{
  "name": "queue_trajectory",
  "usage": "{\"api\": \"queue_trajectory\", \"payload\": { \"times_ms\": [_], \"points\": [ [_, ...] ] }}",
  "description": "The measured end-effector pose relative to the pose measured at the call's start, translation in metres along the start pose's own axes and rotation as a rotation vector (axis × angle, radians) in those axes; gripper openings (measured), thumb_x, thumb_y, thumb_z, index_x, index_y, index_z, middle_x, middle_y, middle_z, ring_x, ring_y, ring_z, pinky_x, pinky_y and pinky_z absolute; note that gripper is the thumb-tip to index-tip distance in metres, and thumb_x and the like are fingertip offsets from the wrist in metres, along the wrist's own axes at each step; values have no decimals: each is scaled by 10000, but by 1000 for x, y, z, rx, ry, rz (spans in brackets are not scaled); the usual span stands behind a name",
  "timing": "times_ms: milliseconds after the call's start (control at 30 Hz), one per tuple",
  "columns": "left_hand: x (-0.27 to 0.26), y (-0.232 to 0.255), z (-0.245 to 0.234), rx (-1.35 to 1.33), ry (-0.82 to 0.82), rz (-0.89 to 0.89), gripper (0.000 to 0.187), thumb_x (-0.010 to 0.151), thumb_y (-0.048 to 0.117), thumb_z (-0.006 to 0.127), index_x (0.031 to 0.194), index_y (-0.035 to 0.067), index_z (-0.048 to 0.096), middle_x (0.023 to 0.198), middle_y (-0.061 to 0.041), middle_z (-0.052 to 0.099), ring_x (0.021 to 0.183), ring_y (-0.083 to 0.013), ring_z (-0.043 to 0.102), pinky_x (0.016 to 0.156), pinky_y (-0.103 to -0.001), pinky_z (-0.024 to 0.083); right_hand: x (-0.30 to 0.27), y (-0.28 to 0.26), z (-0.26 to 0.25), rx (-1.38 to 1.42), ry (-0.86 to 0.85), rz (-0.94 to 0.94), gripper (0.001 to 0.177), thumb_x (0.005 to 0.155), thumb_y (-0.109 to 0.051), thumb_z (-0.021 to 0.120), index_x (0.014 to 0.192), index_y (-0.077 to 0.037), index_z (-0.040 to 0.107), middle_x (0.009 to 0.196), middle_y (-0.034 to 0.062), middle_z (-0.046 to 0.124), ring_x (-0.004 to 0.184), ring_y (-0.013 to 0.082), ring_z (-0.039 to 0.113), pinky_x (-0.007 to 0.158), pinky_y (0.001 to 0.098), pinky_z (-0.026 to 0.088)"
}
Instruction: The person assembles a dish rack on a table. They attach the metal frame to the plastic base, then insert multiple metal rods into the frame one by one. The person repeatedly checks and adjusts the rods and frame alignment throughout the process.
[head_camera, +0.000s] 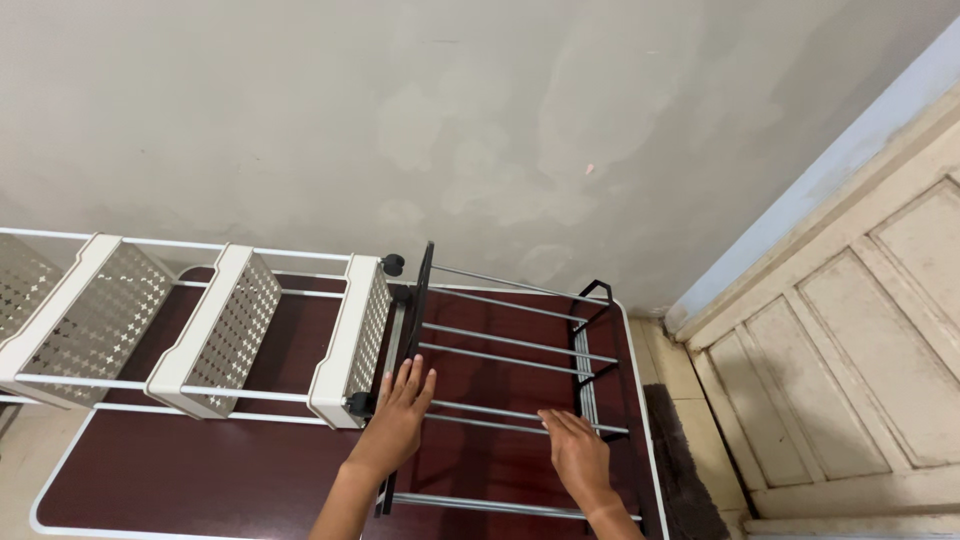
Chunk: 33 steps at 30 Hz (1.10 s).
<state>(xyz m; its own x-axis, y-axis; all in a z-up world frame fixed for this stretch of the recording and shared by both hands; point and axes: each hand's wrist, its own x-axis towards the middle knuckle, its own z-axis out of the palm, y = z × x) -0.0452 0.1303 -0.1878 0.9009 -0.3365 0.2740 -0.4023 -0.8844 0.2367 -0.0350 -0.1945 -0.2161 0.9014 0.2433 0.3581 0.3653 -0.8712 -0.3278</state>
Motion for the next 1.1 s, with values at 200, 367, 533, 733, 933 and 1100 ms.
{"api": "queue_trajectory", "payload": {
  "times_ms": [200, 367, 533, 733, 933, 1100],
  "points": [
    [-8, -14, 17, 134, -64, -43, 742, 794, -85, 542, 1504, -20, 336, 1614, -201, 276, 1518, -348, 224, 1221, -550, 174, 1, -6, 11, -29, -15, -4, 220, 933, -129, 639, 1072, -141, 808, 1101, 71, 785, 1053, 261, 738, 971, 432, 562],
    [-17, -25, 30, 179, -137, -108, 738, 820, -56, 540, 1521, -17, 313, 1630, -159, 274, 1526, -293, 208, 1235, -521, 147, 2, -13, 22, -59, 4, -21, 221, 923, -117, 646, 1073, -135, 807, 1116, 71, 779, 1064, 261, 734, 991, 455, 552],
    [-28, -35, 40, 243, -173, -124, 718, 841, -37, 530, 1521, -21, 301, 1636, -165, 260, 1528, -287, 195, 1232, -509, 143, 2, -19, 31, -63, -38, -14, 223, 922, -103, 642, 1079, -131, 798, 1120, 59, 779, 1081, 237, 731, 1018, 475, 535],
    [-41, -46, 51, 228, -173, -152, 710, 861, -13, 520, 1530, -18, 283, 1646, -156, 245, 1533, -283, 193, 1243, -492, 144, 5, -25, 37, -86, -65, -20, 256, 914, -50, 629, 1095, -123, 794, 1133, 56, 776, 1089, 234, 724, 1040, 476, 518],
    [-50, -52, 63, 222, -209, -185, 729, 865, -5, 514, 1544, -2, 248, 1661, -139, 204, 1533, -269, 178, 1231, -486, 143, 7, -35, 33, -88, -131, -9, 264, 909, -58, 636, 1119, -122, 782, 1160, 49, 764, 1123, 223, 707, 1067, 474, 497],
    [-52, -54, 67, 239, -213, -206, 737, 867, -9, 499, 1558, 14, 244, 1677, -110, 181, 1548, -247, 164, 1251, -473, 142, 8, -40, 29, -137, -142, -21, 279, 909, -69, 630, 1144, -125, 768, 1182, 37, 758, 1157, 217, 692, 1073, 477, 485]
  ]
}}
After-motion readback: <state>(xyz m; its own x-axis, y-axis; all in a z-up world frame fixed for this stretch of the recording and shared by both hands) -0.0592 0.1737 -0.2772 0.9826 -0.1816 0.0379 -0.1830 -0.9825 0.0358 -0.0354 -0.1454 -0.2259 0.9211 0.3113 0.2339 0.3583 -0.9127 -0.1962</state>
